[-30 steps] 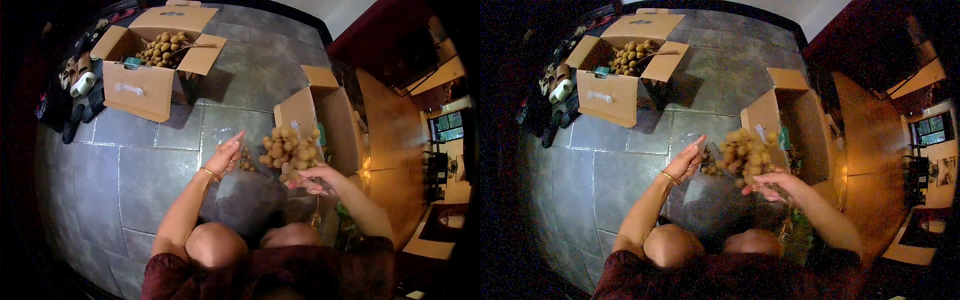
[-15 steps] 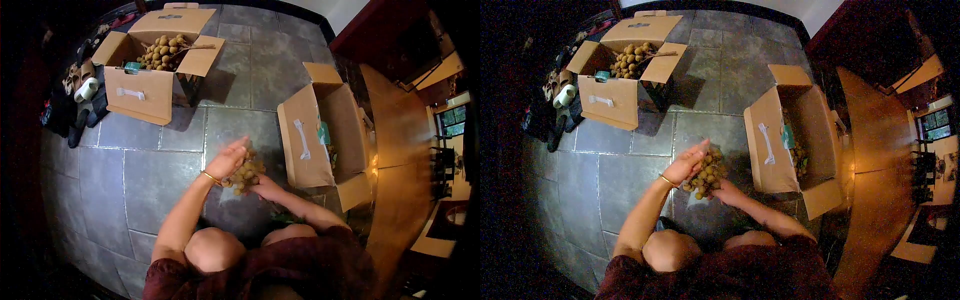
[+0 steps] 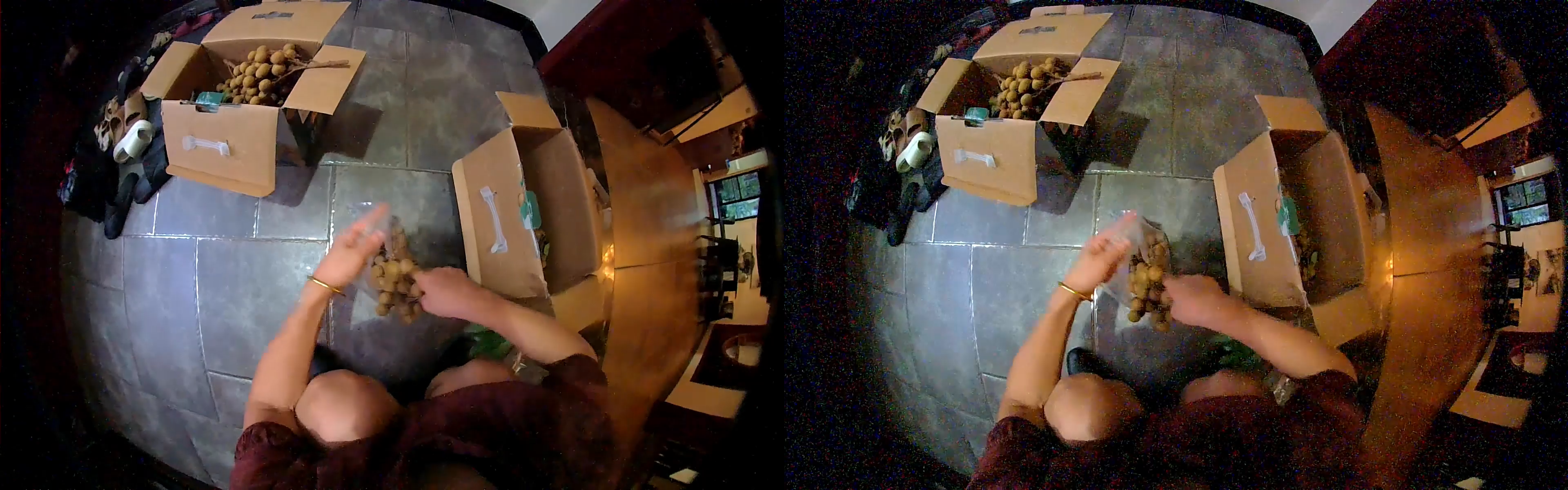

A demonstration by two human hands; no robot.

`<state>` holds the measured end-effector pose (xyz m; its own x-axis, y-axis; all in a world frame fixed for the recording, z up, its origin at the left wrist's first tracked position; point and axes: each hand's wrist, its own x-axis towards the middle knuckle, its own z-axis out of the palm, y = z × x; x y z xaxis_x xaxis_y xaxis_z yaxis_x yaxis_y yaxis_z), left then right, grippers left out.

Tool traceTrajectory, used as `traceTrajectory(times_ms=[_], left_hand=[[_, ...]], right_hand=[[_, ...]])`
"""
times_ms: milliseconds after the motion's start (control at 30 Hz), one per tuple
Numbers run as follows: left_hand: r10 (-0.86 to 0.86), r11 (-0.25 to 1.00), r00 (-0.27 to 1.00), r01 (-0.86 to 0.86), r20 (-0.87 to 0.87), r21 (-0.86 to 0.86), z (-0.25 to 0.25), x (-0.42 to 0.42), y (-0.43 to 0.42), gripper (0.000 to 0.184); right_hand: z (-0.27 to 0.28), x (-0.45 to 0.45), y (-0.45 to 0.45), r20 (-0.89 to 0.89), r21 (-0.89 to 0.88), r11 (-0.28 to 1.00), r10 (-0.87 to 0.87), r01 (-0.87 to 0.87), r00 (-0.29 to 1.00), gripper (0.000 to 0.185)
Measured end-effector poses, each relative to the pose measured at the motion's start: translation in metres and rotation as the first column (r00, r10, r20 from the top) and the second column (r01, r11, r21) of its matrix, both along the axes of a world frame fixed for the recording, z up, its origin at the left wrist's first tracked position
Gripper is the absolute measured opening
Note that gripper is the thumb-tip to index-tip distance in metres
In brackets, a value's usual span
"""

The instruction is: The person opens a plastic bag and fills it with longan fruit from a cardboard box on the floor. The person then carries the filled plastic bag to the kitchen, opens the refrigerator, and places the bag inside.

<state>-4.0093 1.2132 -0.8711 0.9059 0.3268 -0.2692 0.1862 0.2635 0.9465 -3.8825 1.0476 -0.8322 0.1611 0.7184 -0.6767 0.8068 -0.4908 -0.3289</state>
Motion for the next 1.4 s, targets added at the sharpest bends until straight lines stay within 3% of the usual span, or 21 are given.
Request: traceTrajectory(times_ms=[67, 200, 367, 433, 467, 567, 633, 667, 700, 767, 800, 833, 867, 933, 967, 1067, 1167, 1200, 1267, 1300, 1400], left_hand=[[0.122, 0.944, 0.99, -0.139, -0.073, -0.3, 0.003, -0.006, 0.017, 0.048], [0.081, 0.931, 0.994, -0.102, -0.073, -0.351, -0.002, -0.002, 0.014, 0.053], [0.159, 0.917, 0.964, -0.225, -0.215, -0.329, -0.008, 0.006, 0.011, 0.056], [0.137, 0.928, 0.973, -0.191, -0.184, -0.319, -0.009, 0.005, 0.01, 0.055], [0.124, 0.934, 0.978, -0.172, -0.168, -0.314, -0.01, 0.002, 0.009, 0.055], [-0.103, 0.971, 0.993, 0.087, -0.061, -0.221, 0.005, -0.002, 0.015, 0.048], [-0.165, 0.984, 0.979, 0.172, 0.12, -0.045, 0.01, 0.0, 0.005, 0.042], [-0.209, 0.978, 0.956, 0.204, 0.206, 0.047, 0.013, 0.001, 0.0, 0.04], [-0.259, 0.961, 0.948, 0.273, 0.185, -0.053, 0.022, 0.001, -0.002, 0.037], [-0.323, 0.946, 0.936, 0.321, 0.14, 0.039, 0.018, -0.001, -0.004, 0.039], [-0.35, 0.936, 0.93, 0.342, 0.114, 0.086, 0.016, -0.003, -0.003, 0.041], [-0.281, 0.937, 0.95, 0.241, 0.138, 0.254, 0.021, -0.006, -0.002, 0.049], [-0.232, 0.887, 0.972, 0.229, -0.042, 0.402, 0.027, -0.009, 0.0, 0.052], [-0.037, 0.711, 0.936, 0.272, -0.351, 0.649, 0.034, -0.016, 0.002, 0.059], [0.114, 0.572, 0.985, 0.044, -0.133, 0.819, 0.007, -0.024, -0.003, 0.06], [0.263, 0.467, 0.929, 0.111, -0.258, 0.877, -0.033, -0.031, 0.001, 0.048], [0.145, 0.659, 0.917, 0.191, -0.372, 0.728, -0.041, -0.026, -0.004, 0.041], [0.141, 0.798, 0.938, 0.082, -0.318, 0.597, -0.043, -0.023, -0.006, 0.042], [0.172, 0.963, 0.962, -0.119, -0.213, 0.244, -0.049, -0.015, -0.016, 0.043], [0.146, 0.986, 0.967, -0.16, -0.211, -0.052, -0.03, -0.01, -0.018, 0.044], [0.249, 0.968, 0.968, -0.249, -0.032, -0.004, -0.056, 0.007, -0.026, 0.046]], right_hand=[[0.013, 0.011, -0.016, 0.013, 0.111, 0.993, -0.028, 0.027, 1.0, 0.028], [0.038, 0.021, -0.029, 0.116, 0.18, 0.983, 0.006, -0.027, 0.993, 0.025], [0.056, 0.006, -0.034, 0.182, 0.143, 0.985, 0.071, -0.098, 0.981, 0.052], [0.058, 0.001, -0.033, 0.187, 0.219, 0.969, 0.075, -0.116, 0.98, 0.069], [0.058, -0.001, -0.031, 0.193, 0.223, 0.965, 0.094, -0.137, 0.977, 0.067], [0.056, 0.001, -0.021, 0.168, 0.248, 0.951, 0.146, -0.185, 0.975, 0.06], [0.046, 0.012, -0.012, 0.1, 0.278, 0.941, 0.171, -0.193, 0.98, 0.056], [0.035, 0.021, 0.0, 0.059, 0.153, 0.972, 0.171, -0.178, 0.983, 0.053], [0.018, 0.034, 0.015, 0.017, 0.026, 0.986, 0.165, -0.166, 0.986, 0.05], [-0.008, 0.058, 0.035, -0.198, -0.205, 0.978, -0.069, 0.027, 0.978, 0.042], [-0.015, 0.067, 0.042, -0.339, -0.334, 0.925, -0.297, 0.181, 0.893, 0.037], [0.009, 0.068, 0.05, -0.448, -0.334, 0.913, -0.371, 0.233, 0.813, 0.033], [-0.002, 0.08, 0.048, -0.525, -0.335, 0.905, -0.409, 0.26, 0.747, 0.031], [0.031, 0.087, 0.054, -0.473, -0.383, 0.848, -0.52, 0.366, 0.711, 0.029], [0.023, 0.097, 0.049, -0.519, -0.379, 0.851, -0.52, 0.363, 0.678, 0.028], [0.002, 0.114, 0.039, -0.603, -0.395, 0.835, -0.55, 0.382, 0.578, 0.024], [0.002, 0.114, 0.037, -0.577, -0.446, 0.765, -0.643, 0.465, 0.504, 0.023], [0.003, 0.11, 0.039, -0.563, -0.442, 0.743, -0.666, 0.502, 0.49, 0.023], [0.004, 0.107, 0.041, -0.55, -0.436, 0.716, -0.692, 0.546, 0.468, 0.023], [0.004, 0.105, 0.042, -0.55, -0.437, 0.711, -0.696, 0.552, 0.461, 0.024], [0.004, 0.105, 0.042, -0.554, -0.451, 0.713, -0.695, 0.537, 0.458, 0.026]])
